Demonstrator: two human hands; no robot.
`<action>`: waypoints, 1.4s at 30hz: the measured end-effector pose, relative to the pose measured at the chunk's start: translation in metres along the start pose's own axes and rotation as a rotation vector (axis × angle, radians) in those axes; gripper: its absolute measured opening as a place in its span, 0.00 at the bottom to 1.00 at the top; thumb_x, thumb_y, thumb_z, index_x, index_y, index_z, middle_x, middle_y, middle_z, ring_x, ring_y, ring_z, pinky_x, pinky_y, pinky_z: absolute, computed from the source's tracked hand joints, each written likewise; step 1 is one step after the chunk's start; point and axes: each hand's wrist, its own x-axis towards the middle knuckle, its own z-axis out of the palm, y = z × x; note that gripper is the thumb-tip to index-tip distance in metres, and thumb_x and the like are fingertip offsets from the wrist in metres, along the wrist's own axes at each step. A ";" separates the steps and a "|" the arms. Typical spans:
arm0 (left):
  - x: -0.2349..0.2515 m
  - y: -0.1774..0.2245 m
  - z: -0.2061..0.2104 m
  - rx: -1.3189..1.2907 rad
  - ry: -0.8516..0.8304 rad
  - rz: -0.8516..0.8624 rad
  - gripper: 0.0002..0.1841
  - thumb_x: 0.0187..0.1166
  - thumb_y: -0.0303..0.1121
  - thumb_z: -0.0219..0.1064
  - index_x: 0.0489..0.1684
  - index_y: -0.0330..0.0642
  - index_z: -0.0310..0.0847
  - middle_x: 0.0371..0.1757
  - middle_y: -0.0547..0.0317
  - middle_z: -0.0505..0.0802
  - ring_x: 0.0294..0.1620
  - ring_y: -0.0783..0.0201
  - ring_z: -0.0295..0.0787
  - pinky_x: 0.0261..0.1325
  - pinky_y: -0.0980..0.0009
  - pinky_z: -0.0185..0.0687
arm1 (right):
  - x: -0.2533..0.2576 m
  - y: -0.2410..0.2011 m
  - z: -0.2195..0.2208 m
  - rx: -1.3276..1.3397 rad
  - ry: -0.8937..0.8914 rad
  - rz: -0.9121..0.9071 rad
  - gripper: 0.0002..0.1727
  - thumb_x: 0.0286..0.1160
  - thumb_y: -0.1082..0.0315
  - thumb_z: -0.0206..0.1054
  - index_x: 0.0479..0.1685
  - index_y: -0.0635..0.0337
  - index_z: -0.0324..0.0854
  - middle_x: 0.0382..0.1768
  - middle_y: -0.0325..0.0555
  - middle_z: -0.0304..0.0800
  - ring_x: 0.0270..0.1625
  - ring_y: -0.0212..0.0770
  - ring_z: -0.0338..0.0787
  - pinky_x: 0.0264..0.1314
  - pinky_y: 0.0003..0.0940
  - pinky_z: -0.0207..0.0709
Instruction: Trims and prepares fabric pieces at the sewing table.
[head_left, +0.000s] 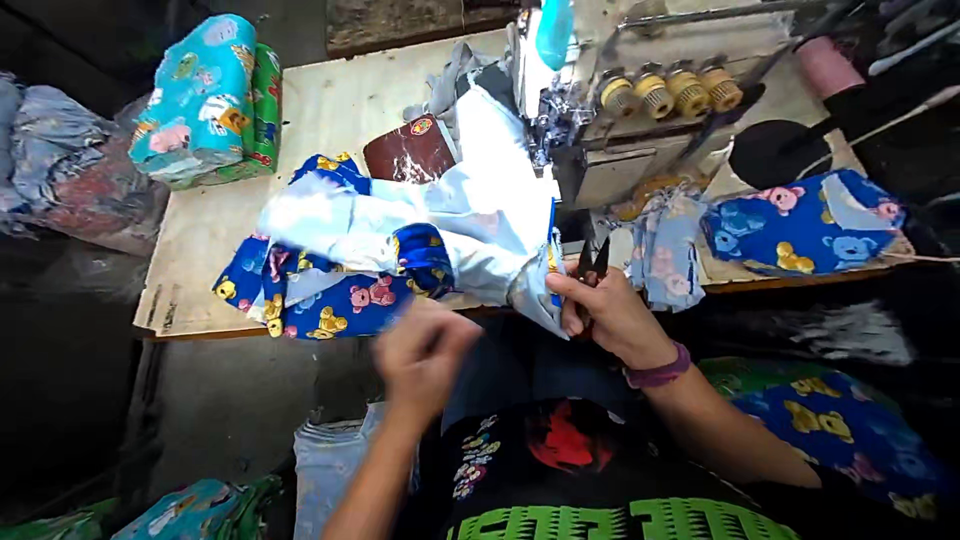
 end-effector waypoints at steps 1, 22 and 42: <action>-0.018 0.003 0.030 -0.320 -0.252 -0.247 0.22 0.91 0.43 0.54 0.42 0.33 0.89 0.37 0.66 0.96 0.35 0.80 0.91 0.40 0.80 0.87 | -0.005 0.001 0.002 0.047 -0.033 0.028 0.07 0.81 0.75 0.62 0.36 0.57 0.81 0.13 0.32 0.82 0.10 0.23 0.77 0.16 0.17 0.76; -0.029 0.010 0.051 -0.624 0.535 -0.582 0.13 0.70 0.10 0.65 0.36 0.39 0.91 0.36 0.61 0.99 0.38 0.69 0.97 0.50 0.71 0.94 | 0.054 -0.009 -0.010 -0.508 0.059 -0.699 0.04 0.77 0.70 0.69 0.40 0.62 0.87 0.41 0.38 0.87 0.33 0.18 0.81 0.35 0.12 0.75; -0.017 0.018 0.060 -1.128 0.456 -0.980 0.09 0.77 0.13 0.60 0.45 0.32 0.82 0.40 0.44 0.97 0.38 0.55 0.99 0.48 0.63 0.96 | 0.061 -0.029 -0.041 -0.121 -0.300 0.168 0.13 0.69 0.78 0.74 0.22 0.55 0.78 0.08 0.32 0.75 0.07 0.22 0.69 0.12 0.15 0.64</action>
